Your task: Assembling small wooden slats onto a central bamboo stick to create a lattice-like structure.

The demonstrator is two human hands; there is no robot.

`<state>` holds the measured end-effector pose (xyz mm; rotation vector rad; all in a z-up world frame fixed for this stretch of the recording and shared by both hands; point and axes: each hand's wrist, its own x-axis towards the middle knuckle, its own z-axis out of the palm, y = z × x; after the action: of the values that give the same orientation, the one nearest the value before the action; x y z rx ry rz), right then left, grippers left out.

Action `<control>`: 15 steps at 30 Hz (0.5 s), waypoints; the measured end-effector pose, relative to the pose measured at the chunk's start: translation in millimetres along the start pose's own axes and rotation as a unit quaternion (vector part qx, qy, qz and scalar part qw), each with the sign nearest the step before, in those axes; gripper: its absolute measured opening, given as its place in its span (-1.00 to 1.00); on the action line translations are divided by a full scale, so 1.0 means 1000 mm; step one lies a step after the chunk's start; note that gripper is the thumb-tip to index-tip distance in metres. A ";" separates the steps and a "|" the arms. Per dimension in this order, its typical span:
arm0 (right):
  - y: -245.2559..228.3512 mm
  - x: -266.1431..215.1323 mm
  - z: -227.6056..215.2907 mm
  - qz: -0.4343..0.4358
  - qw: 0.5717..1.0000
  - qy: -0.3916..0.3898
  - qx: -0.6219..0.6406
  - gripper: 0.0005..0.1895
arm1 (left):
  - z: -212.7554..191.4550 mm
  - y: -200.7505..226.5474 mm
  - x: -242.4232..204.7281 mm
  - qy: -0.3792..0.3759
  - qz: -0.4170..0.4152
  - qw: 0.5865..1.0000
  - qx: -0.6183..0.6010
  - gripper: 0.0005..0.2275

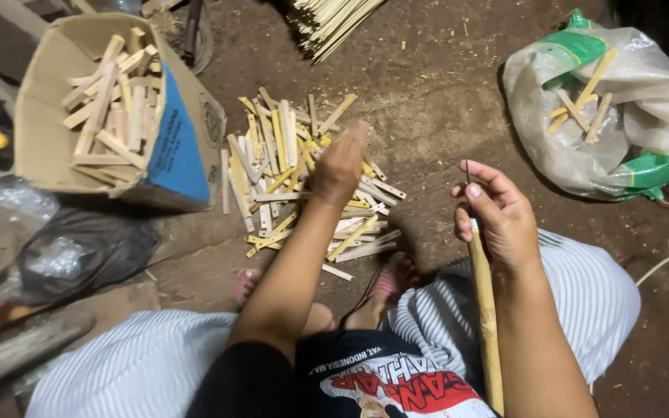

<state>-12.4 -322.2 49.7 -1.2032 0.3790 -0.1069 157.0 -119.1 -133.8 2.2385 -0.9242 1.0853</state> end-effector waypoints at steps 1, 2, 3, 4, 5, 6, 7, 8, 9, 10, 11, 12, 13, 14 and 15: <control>0.005 0.000 0.005 0.000 1.000 -0.002 0.002 -0.60 | -0.018 -0.007 -0.005 -0.001 0.000 1.000 0.003 -0.76; 0.010 0.000 0.011 0.008 1.000 -0.004 0.005 -0.61 | -0.036 -0.015 -0.011 0.000 -0.083 0.996 -0.030 -0.76; 0.015 0.002 0.017 0.014 1.000 -0.009 0.009 -0.63 | -0.054 -0.023 -0.015 0.003 -0.166 0.984 -0.060 -0.76; 0.023 0.003 0.025 0.014 1.000 -0.015 0.010 -0.63 | -0.064 -0.026 -0.026 0.005 -0.165 0.985 -0.055 -0.76; 0.031 0.003 0.034 0.021 0.999 -0.031 0.014 -0.64 | -0.074 -0.028 -0.038 -0.026 -0.158 0.986 -0.045 -0.75; 0.039 0.002 0.043 0.029 0.998 -0.047 0.017 -0.65 | -0.084 -0.030 -0.050 -0.058 -0.151 0.986 -0.035 -0.73; 0.044 0.000 0.050 0.029 0.998 -0.053 0.017 -0.65 | -0.093 -0.030 -0.063 -0.056 -0.153 0.986 -0.030 -0.73; 0.049 -0.002 0.058 0.039 0.997 -0.062 0.014 -0.67 | -0.102 -0.029 -0.075 -0.105 -0.144 0.984 -0.016 -0.70; 0.054 -0.003 0.067 0.046 0.996 -0.070 0.009 -0.68 | -0.109 -0.029 -0.085 -0.152 -0.135 0.979 -0.004 -0.67; 0.058 -0.003 0.072 0.045 0.996 -0.075 0.008 -0.68 | -0.117 -0.021 -0.081 -0.148 -0.136 0.980 -0.001 -0.67; 0.062 -0.006 0.077 0.046 0.995 -0.084 -0.003 -0.68 | -0.126 -0.012 -0.078 -0.145 -0.238 0.959 -0.052 -0.62; 0.067 -0.008 0.082 0.047 0.994 -0.094 -0.013 -0.67 | -0.134 -0.002 -0.075 -0.138 -0.337 0.926 -0.103 -0.54; 0.064 -0.013 0.087 0.046 0.994 -0.098 -0.016 -0.67 | -0.131 -0.001 -0.079 -0.135 -0.339 0.925 -0.102 -0.54; 0.061 -0.017 0.092 0.043 0.993 -0.105 -0.023 -0.64 | -0.128 0.000 -0.082 -0.113 -0.387 0.904 -0.146 -0.61; 0.058 -0.021 0.096 0.038 0.993 -0.111 -0.029 -0.60 | -0.123 0.001 -0.084 -0.091 -0.430 0.878 -0.190 -0.68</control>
<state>-6.0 -210.1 30.2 -1.2430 0.2344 0.1041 58.3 -7.8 -131.9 2.0584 -0.1013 0.2547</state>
